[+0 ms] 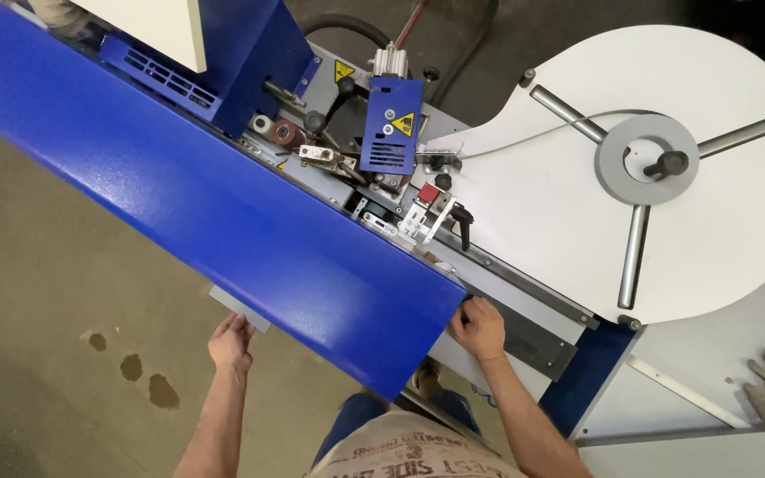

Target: Feeding wooden panels into an edge banding machine and trimming the edges with a hand tool

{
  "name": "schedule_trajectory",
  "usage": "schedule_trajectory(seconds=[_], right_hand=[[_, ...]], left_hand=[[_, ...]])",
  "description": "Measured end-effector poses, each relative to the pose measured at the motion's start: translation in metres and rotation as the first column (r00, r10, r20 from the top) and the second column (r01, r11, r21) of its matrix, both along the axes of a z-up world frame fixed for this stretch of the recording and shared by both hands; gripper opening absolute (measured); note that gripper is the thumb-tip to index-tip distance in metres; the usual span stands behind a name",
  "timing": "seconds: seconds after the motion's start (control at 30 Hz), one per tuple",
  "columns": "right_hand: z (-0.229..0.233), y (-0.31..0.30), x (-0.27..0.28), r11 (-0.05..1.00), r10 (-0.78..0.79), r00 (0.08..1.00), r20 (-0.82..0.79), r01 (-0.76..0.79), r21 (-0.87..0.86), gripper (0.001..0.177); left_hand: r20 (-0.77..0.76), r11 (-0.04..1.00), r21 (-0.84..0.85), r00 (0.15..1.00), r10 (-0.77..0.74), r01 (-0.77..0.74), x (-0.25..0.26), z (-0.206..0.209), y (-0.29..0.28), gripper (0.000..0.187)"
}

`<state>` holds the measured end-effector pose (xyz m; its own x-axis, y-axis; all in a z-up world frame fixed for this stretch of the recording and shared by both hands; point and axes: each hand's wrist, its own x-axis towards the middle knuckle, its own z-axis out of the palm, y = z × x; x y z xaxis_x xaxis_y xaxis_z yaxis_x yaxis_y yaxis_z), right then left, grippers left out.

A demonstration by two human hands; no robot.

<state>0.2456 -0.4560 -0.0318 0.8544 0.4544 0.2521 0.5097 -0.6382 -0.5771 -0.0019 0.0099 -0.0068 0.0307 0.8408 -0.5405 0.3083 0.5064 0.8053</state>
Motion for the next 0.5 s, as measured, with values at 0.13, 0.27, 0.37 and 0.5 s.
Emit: schedule_trajectory(seconds=[0.13, 0.27, 0.37, 0.5], right_hand=[[-0.004, -0.002, 0.001, 1.0, 0.006, 1.0, -0.026, -0.006, 0.004, 0.019], [-0.01, -0.003, -0.001, 1.0, -0.001, 1.0, -0.017, 0.001, 0.0, 0.018], [-0.013, -0.003, -0.001, 1.0, -0.007, 1.0, -0.008, 0.007, -0.015, 0.017], [-0.018, -0.005, -0.003, 1.0, -0.01, 1.0, -0.011, 0.01, -0.013, 0.019]], left_hand=[[0.003, 1.0, 0.0, 1.0, 0.001, -0.001, -0.003, -0.006, 0.015, 0.036], [0.005, 1.0, -0.005, 1.0, 0.01, -0.01, 0.0, 0.0, 0.018, 0.035], [-0.001, 1.0, -0.005, 1.0, 0.012, -0.012, 0.002, -0.003, 0.027, 0.033], [-0.013, 1.0, 0.012, 1.0, 0.019, -0.019, -0.004, -0.021, 0.047, 0.031]])
